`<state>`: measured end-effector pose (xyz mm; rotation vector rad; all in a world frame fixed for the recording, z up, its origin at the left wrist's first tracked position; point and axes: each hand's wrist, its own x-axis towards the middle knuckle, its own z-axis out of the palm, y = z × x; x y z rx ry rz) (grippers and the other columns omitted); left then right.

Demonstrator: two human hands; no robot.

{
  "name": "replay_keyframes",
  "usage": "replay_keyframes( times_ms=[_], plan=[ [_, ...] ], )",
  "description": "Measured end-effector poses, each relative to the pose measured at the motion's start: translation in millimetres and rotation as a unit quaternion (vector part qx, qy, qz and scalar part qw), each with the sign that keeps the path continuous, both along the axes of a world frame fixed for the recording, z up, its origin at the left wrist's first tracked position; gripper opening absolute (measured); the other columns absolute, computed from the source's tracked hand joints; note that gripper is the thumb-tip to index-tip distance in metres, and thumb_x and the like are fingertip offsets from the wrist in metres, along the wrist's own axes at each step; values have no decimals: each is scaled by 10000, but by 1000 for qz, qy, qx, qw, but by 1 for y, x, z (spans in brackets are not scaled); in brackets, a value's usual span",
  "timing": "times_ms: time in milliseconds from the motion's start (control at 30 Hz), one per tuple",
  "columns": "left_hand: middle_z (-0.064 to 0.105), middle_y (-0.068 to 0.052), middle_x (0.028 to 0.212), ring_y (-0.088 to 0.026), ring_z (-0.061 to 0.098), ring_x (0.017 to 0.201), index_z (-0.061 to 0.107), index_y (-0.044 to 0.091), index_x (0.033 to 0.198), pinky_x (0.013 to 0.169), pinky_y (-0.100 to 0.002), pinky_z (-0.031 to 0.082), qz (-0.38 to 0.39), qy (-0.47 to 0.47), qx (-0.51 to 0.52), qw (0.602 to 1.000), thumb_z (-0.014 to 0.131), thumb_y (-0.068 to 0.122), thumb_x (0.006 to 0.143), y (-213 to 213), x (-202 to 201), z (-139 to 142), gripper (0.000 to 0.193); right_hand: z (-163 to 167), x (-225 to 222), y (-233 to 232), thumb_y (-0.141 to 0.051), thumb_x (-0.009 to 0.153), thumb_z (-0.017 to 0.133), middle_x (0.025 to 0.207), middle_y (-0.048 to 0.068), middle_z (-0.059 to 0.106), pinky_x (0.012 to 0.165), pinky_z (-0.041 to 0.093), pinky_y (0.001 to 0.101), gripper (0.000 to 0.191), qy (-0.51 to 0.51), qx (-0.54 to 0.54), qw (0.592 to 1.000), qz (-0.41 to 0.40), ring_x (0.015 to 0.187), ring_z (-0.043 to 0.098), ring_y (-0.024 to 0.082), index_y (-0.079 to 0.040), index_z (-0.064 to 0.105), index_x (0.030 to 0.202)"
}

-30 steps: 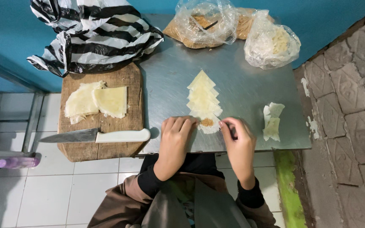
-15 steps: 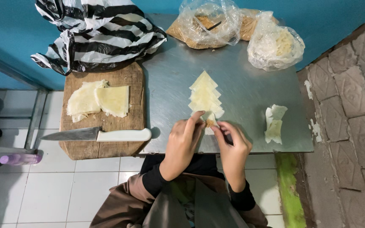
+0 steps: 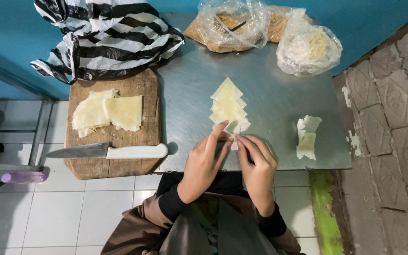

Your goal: The person layers pre-cut pastry sheets on a metal table, stacking them into a zigzag tree shape and pressing them flat by hand. They then spoon brown filling from a plastic bag onto the layered pastry and press the filling in with their fingers.

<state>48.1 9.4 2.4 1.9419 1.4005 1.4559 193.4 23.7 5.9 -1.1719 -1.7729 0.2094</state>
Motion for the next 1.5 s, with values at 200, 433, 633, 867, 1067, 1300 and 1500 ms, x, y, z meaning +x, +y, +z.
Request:
replay_keyframes(
  times_ms=[200, 433, 633, 867, 1067, 1300, 1500],
  plan=[
    [715, -99, 1018, -305, 666, 1038, 475, 32, 1486, 934, -424, 507, 11, 62, 20, 998, 709, 39, 948, 0, -3, 0, 587, 4, 2, -1, 12, 892, 755, 1099, 115, 699, 830, 551, 382, 239, -21, 4, 999, 32, 968, 684, 294, 6, 730, 1129],
    [714, -93, 1040, -289, 642, 1061, 503, 39, 1466, 944, -430, 488, 38, 91, 27, 995, 717, 71, 947, -1, -1, 0, 562, 3, 2, -2, 3, 896, 766, 1088, 95, 692, 815, 551, 375, 232, -40, 2, 999, 14, 957, 675, 280, -20, 742, 1125],
    [703, -74, 1022, -286, 629, 1072, 550, 34, 1423, 958, -424, 461, 37, 110, 21, 993, 707, 94, 961, -2, -2, 3, 491, 2, 3, -1, 21, 867, 755, 1107, 91, 679, 825, 547, 378, 267, -73, 0, 997, 13, 958, 654, 272, -33, 762, 1128],
    [668, -83, 1207, -291, 593, 1148, 677, 28, 1257, 1017, -427, 447, 14, 157, 51, 986, 701, 95, 915, -7, -8, 7, 349, 4, 12, 0, 13, 893, 716, 1170, 108, 653, 877, 527, 407, 283, -128, -2, 991, 48, 1026, 618, 304, -29, 736, 1172],
    [643, -80, 1239, -294, 574, 1172, 685, 21, 1264, 1035, -434, 434, 14, 216, 54, 975, 693, 99, 904, -7, -12, 6, 369, 20, 29, 13, 15, 866, 681, 1165, 98, 649, 876, 522, 410, 411, -187, -22, 971, 146, 1028, 607, 307, -53, 708, 1271],
    [651, -48, 1243, -276, 561, 1206, 709, 51, 1242, 1057, -448, 404, 24, 298, 79, 951, 704, 165, 876, -4, -17, 4, 383, 37, 48, 25, -102, 880, 714, 1154, 72, 656, 883, 533, 394, 343, -278, -13, 936, 216, 1032, 650, 271, -36, 710, 1217],
    [653, -30, 1245, -269, 553, 1244, 720, 65, 1225, 1104, -452, 381, 10, 315, 73, 946, 706, 205, 890, 1, -19, 7, 364, 28, 61, 48, -55, 772, 701, 1133, 105, 695, 814, 541, 361, 348, -401, 163, 858, 276, 943, 666, 229, -35, 725, 1118]
  ],
)
